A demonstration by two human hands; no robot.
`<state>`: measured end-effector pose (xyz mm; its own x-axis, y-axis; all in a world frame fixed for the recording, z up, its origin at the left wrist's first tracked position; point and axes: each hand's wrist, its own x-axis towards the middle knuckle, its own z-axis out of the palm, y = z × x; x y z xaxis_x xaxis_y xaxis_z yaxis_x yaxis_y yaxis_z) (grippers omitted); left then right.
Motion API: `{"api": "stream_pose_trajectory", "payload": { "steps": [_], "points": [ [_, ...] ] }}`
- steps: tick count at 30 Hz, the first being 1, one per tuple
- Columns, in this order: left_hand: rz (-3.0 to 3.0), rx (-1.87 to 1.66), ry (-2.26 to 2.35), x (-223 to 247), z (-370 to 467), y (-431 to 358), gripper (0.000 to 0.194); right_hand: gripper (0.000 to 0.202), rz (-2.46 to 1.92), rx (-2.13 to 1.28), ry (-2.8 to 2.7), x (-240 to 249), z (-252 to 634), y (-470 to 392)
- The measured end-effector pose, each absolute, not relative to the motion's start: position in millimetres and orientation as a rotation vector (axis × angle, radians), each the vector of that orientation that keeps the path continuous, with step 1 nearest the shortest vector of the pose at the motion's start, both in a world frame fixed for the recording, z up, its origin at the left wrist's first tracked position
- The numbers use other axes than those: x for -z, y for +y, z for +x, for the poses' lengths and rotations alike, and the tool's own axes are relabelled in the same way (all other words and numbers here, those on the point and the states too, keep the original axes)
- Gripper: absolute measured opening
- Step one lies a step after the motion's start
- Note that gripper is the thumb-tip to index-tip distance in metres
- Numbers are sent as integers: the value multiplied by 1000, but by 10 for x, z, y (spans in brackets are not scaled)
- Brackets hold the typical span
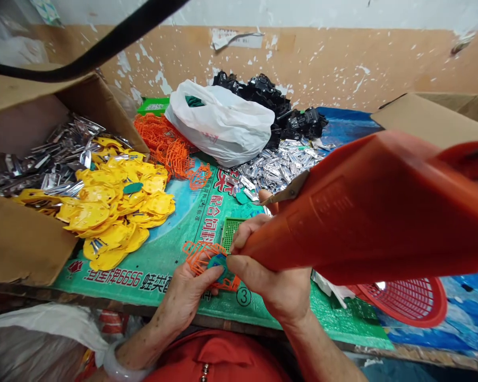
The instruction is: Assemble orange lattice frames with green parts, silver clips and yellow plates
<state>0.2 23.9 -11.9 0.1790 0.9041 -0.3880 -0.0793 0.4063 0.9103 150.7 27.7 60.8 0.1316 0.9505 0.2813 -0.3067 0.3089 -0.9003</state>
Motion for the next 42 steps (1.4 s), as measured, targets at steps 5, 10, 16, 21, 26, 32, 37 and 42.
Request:
{"api": "stream_pose_trajectory", "payload": {
  "steps": [5,10,16,21,26,32,37,42],
  "points": [
    [883,-868,1196,73,28,225,28,17,-850,-1066,-1063,-569,1517,270],
    [939,-846,1203,34,39,230,26,14,-909,-1034,-1046,-558,1500,270],
    [886,-858,1257,-24,59,234,28,12,-948,-1000,-1050,-571,1499,274],
    [849,-905,1239,-34,73,230,25,12,-965,-978,-1038,-557,1483,278],
    [910,-903,1230,-39,75,216,25,11,-975,-990,-1037,-559,1464,290],
    [924,-870,1221,-18,63,219,29,14,-954,-977,-1031,-585,1446,275],
    [862,-885,1108,97,53,190,25,15,-937,-963,-1022,-606,1435,264],
    [586,-899,1008,135,60,176,32,13,-938,-952,-1015,-616,1438,263]
  ]
}}
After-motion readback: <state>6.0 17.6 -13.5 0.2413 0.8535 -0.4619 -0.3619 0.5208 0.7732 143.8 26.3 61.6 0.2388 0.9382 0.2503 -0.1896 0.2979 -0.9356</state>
